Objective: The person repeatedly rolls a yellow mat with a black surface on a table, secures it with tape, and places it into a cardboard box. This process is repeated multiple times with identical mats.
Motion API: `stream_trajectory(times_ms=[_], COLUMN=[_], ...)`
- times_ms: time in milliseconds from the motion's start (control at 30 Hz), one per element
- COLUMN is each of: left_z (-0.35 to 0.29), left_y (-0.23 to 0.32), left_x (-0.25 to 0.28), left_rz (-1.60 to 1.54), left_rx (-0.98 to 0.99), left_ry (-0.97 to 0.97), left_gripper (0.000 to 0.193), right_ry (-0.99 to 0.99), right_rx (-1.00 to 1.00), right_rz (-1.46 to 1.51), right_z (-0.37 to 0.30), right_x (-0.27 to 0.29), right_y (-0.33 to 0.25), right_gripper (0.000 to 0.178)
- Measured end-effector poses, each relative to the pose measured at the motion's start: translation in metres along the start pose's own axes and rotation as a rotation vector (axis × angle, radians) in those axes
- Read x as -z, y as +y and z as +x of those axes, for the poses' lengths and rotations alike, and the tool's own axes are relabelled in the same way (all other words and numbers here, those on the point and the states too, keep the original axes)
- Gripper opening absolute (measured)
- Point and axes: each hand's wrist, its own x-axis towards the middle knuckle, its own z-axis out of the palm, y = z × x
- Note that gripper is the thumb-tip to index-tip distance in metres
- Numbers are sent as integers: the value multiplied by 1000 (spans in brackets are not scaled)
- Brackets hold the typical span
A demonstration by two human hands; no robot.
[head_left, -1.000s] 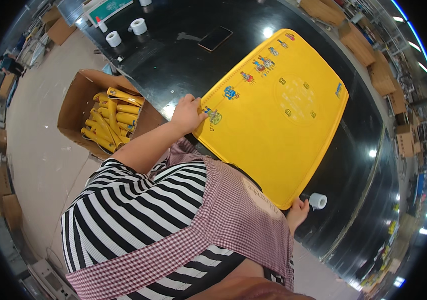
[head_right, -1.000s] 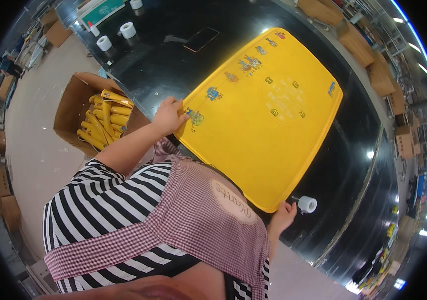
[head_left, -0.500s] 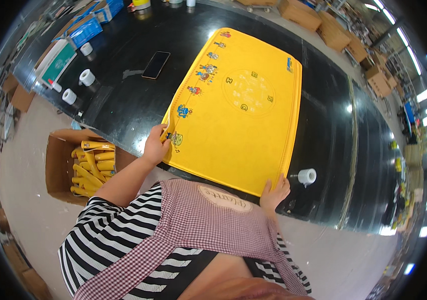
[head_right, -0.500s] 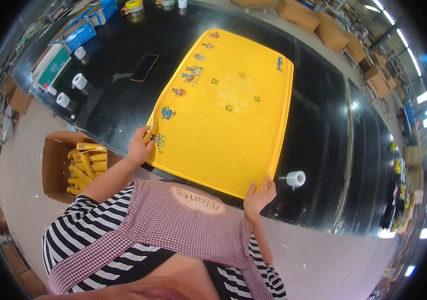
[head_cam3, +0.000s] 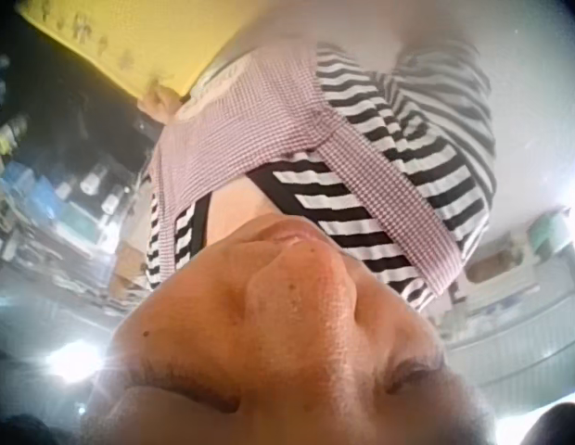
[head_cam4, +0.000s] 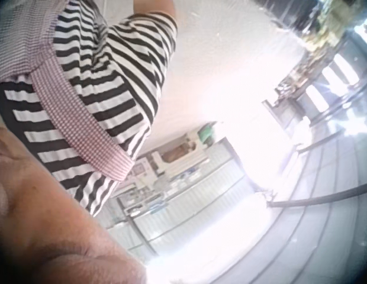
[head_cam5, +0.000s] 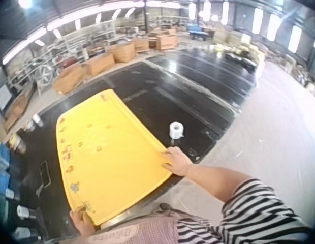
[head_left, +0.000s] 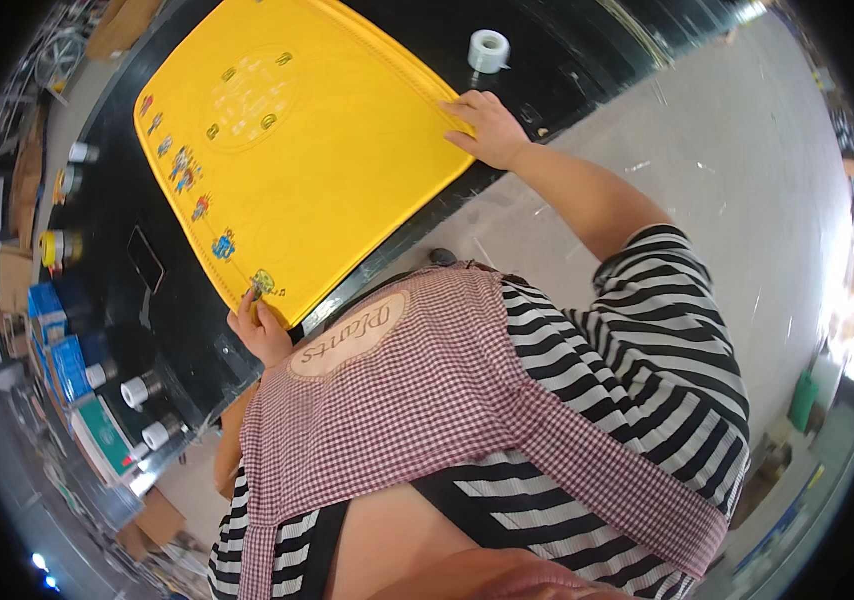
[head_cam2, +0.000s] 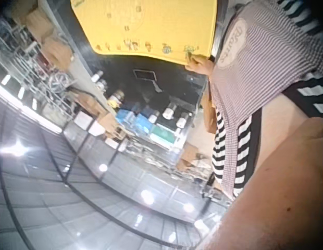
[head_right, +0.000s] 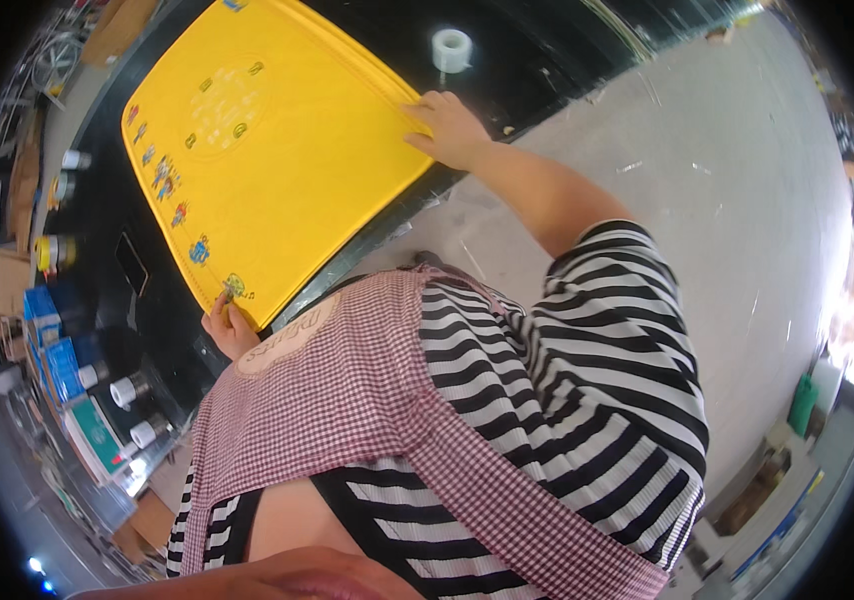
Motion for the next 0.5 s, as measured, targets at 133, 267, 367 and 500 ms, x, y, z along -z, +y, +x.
stream_trajectory(times_ms=[133,267,367,500], left_z=[10,4,4,3], left_y=[0,4,5,-1], left_x=[-4,0,-2,-3], left_rz=[163,170,107,43], left_rx=[-31,24,37,20], left_ry=[-16,-2,-16,-31], left_gripper=[29,30,30,29], right_ry=[86,77,133,174], right_rx=[-80,-110,-76,-67], right_rz=[74,67,34,30], right_z=[-11,-9,-11,-16], right_x=[-9,-13,-12,-16], right_y=[0,-5,-2,-1], right_gripper=[41,38,37,35])
